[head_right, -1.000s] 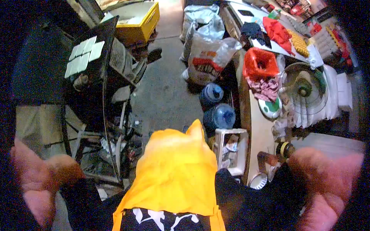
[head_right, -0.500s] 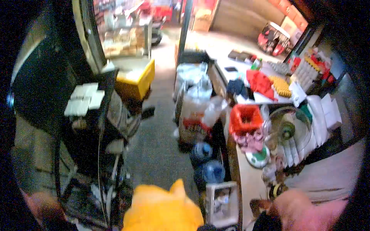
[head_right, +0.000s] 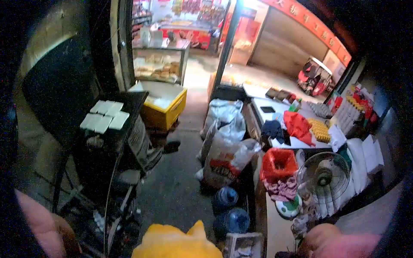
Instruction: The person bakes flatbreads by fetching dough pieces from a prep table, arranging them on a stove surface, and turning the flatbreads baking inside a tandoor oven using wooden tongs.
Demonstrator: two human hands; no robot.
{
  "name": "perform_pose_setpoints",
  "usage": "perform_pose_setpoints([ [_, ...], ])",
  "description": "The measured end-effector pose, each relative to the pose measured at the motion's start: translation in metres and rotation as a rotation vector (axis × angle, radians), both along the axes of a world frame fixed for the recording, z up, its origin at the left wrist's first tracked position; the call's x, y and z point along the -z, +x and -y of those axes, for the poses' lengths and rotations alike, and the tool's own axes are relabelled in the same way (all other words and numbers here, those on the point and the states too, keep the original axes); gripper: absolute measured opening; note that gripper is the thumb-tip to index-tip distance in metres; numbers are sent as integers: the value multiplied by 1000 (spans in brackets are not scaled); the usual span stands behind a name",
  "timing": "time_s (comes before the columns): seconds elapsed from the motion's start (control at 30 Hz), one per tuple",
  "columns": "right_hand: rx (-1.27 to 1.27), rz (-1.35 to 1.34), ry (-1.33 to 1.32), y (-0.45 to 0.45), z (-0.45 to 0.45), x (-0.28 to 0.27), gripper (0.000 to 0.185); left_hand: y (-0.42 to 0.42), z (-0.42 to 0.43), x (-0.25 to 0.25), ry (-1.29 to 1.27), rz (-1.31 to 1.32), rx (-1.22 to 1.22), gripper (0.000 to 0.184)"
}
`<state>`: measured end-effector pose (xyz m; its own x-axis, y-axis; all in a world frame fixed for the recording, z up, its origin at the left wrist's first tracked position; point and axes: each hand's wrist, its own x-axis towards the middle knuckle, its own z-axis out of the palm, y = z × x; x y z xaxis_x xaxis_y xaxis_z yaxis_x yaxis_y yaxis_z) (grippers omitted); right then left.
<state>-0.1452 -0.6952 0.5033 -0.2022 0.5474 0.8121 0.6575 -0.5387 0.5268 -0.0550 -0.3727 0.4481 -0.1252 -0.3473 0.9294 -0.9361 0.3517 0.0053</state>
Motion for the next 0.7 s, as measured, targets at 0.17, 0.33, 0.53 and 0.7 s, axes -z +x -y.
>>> perform_pose_setpoints([
  [0.17,-20,16,-3,1,23,-6,58,-12,20,-15,24,31,-21,83],
  [0.33,58,-70,19,-4,24,11,58,-18,15,-10,76,-2,40,86],
  [0.53,99,-97,29,3,41,19,57,-7,31,-6,84,-3,40,89],
  [0.7,95,-68,-1,11,58,17,56,-5,52,1,11,30,-3,91],
])
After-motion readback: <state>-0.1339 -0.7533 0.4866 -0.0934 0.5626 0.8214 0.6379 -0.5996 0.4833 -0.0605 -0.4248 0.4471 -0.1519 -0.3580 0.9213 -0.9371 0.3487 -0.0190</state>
